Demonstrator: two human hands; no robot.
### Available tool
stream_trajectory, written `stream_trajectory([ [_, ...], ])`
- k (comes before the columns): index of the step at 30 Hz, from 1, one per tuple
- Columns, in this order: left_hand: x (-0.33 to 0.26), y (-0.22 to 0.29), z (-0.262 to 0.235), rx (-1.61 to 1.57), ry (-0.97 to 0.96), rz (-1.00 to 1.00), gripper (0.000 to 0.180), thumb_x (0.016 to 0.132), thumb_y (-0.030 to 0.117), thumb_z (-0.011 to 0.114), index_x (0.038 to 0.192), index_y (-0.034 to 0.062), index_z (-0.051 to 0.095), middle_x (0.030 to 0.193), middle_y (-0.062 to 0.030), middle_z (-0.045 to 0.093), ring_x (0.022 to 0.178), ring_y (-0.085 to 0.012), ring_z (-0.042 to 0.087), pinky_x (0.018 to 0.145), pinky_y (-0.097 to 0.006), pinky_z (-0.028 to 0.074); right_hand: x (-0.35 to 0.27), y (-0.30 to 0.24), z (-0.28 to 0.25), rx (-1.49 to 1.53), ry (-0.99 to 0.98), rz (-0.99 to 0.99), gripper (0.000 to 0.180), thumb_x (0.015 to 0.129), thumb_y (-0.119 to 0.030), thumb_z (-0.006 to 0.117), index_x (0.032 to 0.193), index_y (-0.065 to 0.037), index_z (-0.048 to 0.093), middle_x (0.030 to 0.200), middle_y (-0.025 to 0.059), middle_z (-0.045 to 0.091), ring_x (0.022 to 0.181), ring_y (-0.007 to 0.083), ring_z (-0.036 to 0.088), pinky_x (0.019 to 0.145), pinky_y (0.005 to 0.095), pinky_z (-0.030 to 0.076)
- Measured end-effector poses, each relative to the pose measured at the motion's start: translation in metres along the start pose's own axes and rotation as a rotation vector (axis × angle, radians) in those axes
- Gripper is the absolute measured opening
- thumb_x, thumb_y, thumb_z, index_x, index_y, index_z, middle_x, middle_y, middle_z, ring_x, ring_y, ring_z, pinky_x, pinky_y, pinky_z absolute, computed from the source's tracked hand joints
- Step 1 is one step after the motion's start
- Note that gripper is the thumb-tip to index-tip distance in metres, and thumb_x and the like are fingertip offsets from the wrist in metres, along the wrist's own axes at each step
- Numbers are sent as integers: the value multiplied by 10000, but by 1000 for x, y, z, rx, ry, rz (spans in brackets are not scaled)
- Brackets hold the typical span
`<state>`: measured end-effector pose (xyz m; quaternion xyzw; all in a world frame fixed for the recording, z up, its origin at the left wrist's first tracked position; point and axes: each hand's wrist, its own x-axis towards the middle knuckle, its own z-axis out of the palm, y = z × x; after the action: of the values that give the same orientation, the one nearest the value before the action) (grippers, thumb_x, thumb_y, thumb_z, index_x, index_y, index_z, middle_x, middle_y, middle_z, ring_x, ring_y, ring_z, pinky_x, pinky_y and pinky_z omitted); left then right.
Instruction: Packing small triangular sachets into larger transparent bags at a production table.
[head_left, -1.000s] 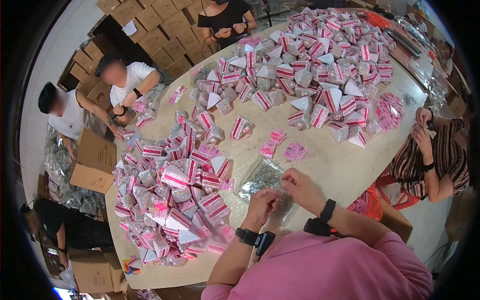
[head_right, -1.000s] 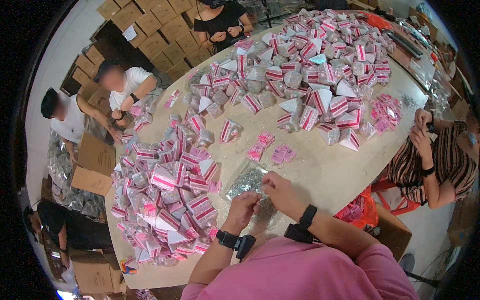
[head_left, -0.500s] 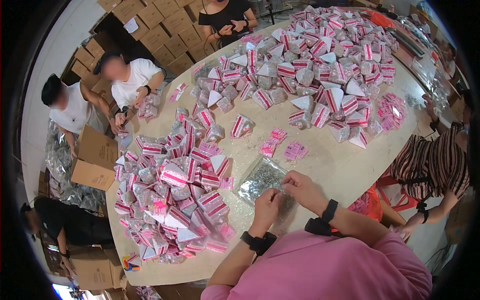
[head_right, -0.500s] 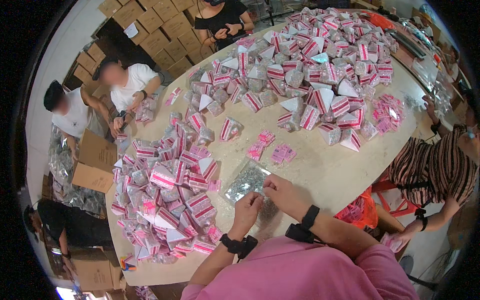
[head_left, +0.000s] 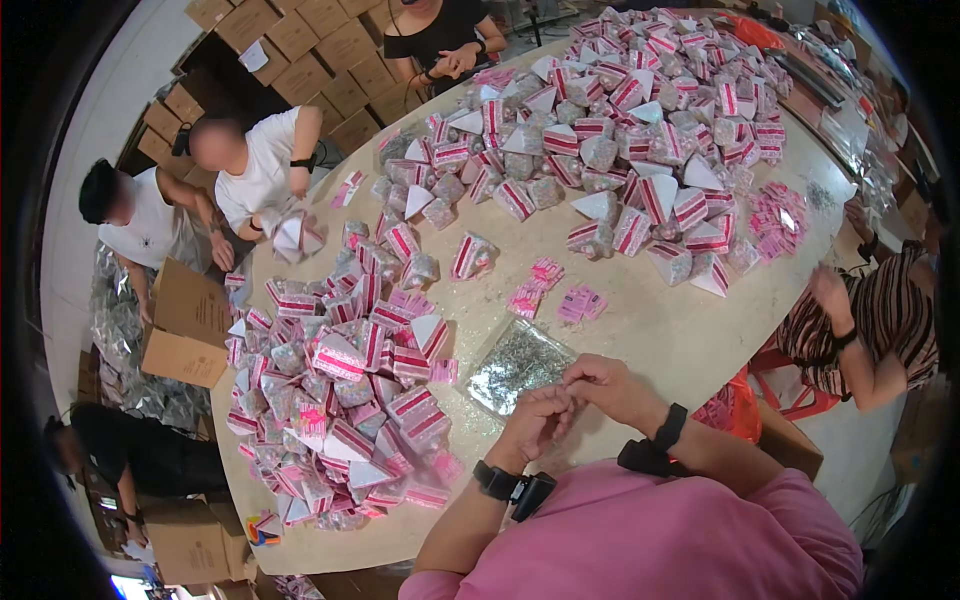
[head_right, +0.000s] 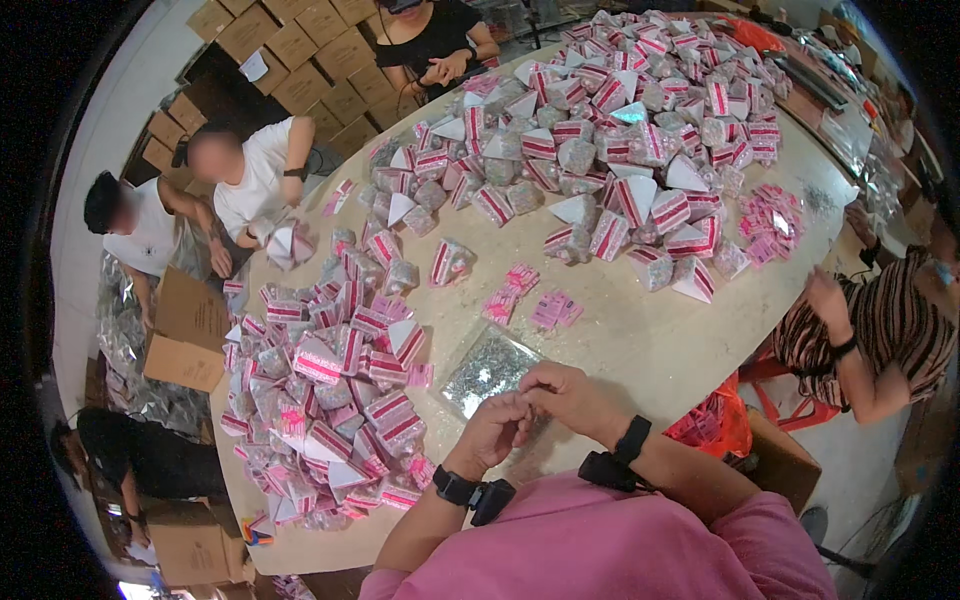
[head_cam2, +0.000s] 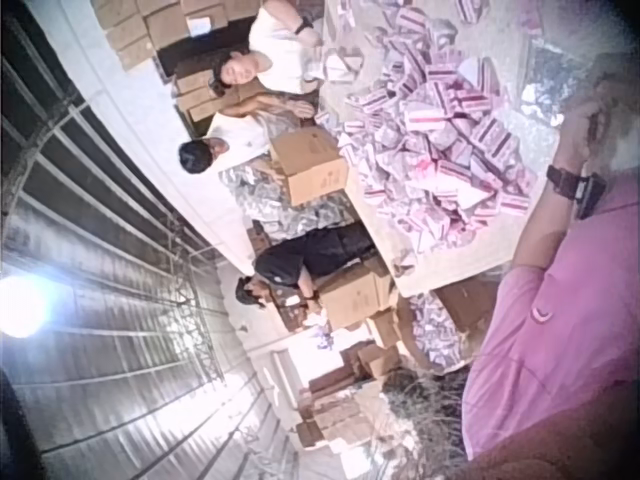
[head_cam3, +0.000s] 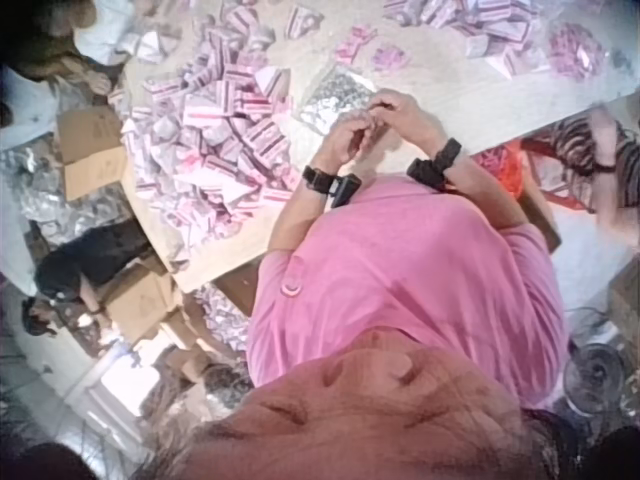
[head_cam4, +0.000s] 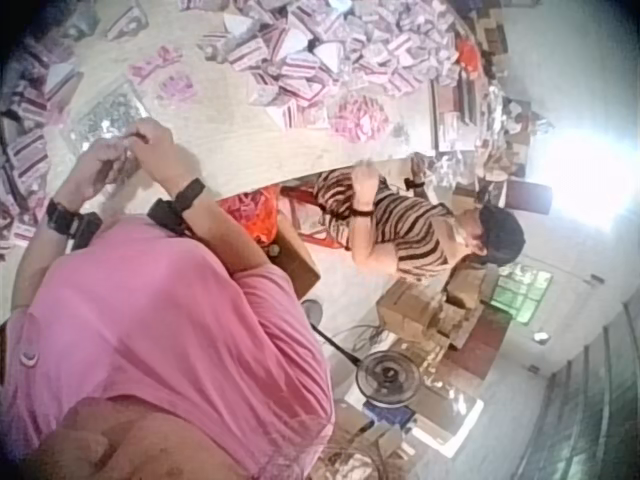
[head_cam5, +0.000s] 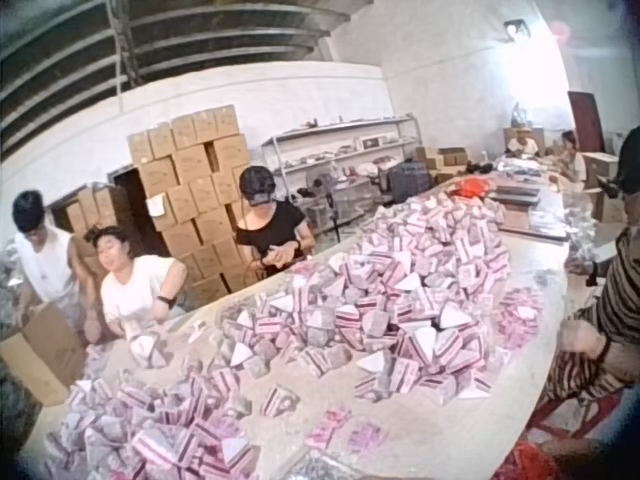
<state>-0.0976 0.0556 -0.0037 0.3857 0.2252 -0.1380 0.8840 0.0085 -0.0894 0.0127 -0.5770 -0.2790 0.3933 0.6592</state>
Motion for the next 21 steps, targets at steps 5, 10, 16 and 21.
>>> stream_trajectory([
  [5, 17, 12, 17, 285, 71, -1, 160, 888, 200, 572, 846, 46, 583, 667, -8, 542, 559, -113, 516, 513, -227, 408, -9, 3, -25, -171, 186, 48, 64, 860, -57, 569, 894, -3, 575, 785, 39, 587, 698, 102, 564, 654, 241, 470],
  [10, 79, 16, 5, 998, 227, 422, 135, 817, 160, 592, 803, 27, 600, 696, -58, 579, 612, -189, 561, 570, -312, 446, -35, 15, -70, 41, 402, 141, 57, 857, -62, 563, 896, -21, 554, 738, 34, 565, 658, 102, 546, 618, 233, 449],
  [16, 153, 19, 3, 1718, 569, 751, 258, 771, 160, 604, 988, 28, 558, 984, -183, 567, 952, -359, 547, 769, -460, 472, -77, 28, -96, 47, 593, 194, 38, 830, -20, 520, 805, -2, 543, 686, 47, 563, 575, 111, 534, 534, 238, 445],
  [21, 177, 14, 18, 1727, 733, 581, 472, 684, 206, 722, 1071, 47, 504, 1031, -172, 523, 1010, -366, 501, 845, -467, 439, -117, 45, -117, 64, 687, 256, 51, 820, -46, 539, 792, -10, 560, 638, 50, 566, 544, 105, 530, 510, 230, 433],
])
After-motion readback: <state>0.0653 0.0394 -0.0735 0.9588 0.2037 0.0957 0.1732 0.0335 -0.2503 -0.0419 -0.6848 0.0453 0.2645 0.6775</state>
